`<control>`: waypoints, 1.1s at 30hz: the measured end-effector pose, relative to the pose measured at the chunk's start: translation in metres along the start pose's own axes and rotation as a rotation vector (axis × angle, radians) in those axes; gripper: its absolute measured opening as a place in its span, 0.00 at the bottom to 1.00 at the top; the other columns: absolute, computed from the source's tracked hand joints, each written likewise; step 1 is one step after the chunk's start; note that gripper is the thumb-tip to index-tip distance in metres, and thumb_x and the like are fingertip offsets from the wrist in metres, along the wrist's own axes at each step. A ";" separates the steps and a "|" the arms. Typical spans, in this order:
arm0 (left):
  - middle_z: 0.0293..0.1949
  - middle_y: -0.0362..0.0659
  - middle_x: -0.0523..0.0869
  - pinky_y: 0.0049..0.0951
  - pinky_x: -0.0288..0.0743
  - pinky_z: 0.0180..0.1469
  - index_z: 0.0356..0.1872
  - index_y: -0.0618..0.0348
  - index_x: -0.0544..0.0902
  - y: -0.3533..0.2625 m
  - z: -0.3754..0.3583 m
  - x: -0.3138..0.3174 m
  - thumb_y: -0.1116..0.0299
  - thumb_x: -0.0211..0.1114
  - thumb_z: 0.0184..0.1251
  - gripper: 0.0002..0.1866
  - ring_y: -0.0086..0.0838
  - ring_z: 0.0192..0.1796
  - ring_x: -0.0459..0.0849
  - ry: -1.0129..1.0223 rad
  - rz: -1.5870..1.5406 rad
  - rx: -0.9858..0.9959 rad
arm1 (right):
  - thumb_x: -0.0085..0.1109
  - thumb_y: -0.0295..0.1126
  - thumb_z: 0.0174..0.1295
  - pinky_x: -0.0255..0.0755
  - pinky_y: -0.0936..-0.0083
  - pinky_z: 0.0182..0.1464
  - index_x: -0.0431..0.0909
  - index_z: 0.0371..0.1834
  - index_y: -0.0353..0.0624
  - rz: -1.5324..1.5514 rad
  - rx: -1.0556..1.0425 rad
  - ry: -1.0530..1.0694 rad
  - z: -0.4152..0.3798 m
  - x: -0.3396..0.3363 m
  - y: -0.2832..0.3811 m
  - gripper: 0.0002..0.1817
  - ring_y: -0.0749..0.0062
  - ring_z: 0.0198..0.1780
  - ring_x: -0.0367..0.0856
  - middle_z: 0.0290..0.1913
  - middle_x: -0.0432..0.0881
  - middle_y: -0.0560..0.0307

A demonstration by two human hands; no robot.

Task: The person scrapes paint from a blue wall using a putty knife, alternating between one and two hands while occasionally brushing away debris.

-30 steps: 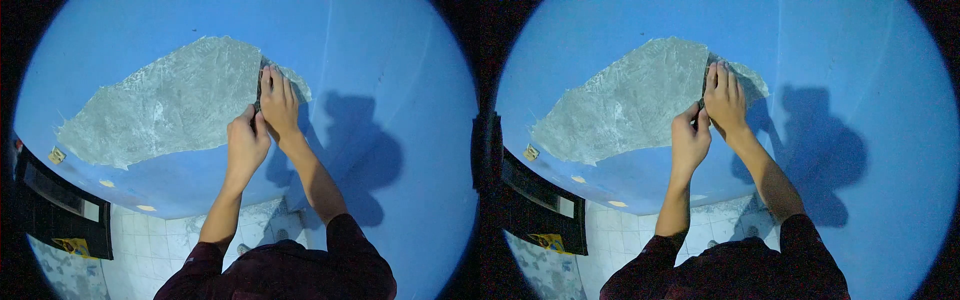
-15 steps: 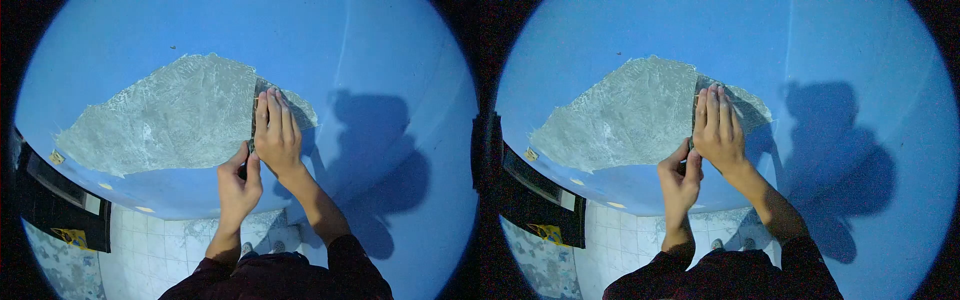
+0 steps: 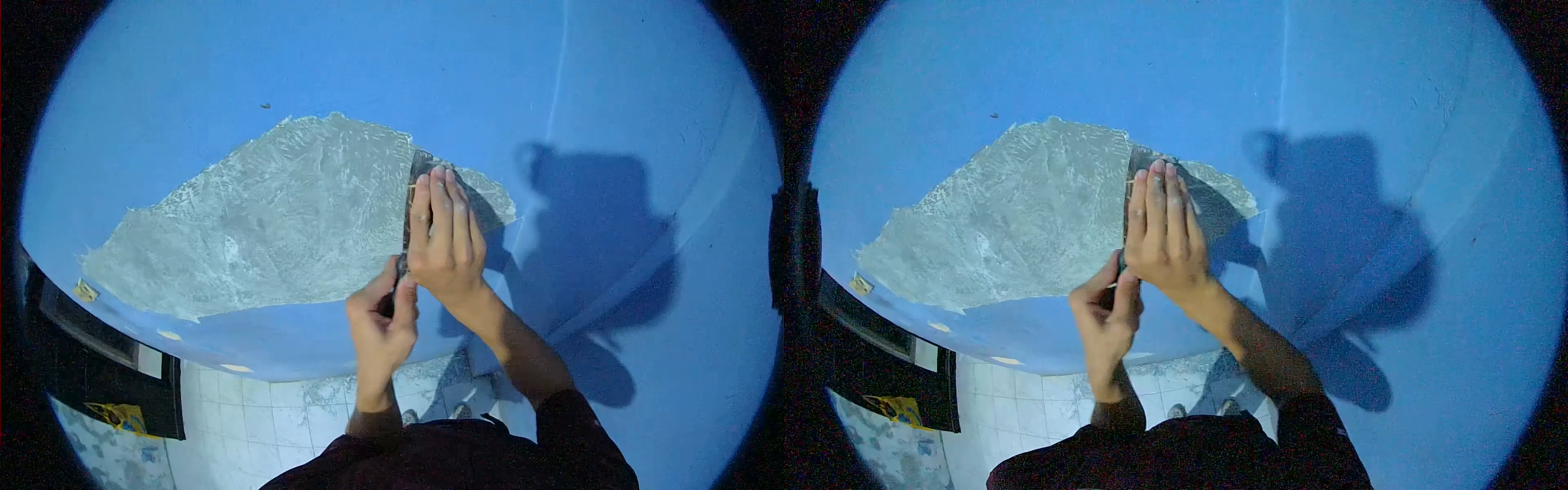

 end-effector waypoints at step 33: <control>0.24 0.33 0.80 0.19 0.61 0.23 0.48 0.68 0.88 -0.033 0.070 -0.051 0.69 0.64 0.73 0.12 0.12 0.22 0.71 0.266 0.295 0.121 | 0.62 0.27 0.59 0.73 0.59 0.64 0.80 0.52 0.29 0.332 0.134 0.458 -0.123 -0.041 0.043 0.18 0.55 0.58 0.78 0.53 0.79 0.45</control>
Point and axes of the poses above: each hand's wrist, its own z-axis towards the middle knuckle, its own x-axis out of the palm, y = z × x, the point moved 8 cm from there along z, towards the middle knuckle
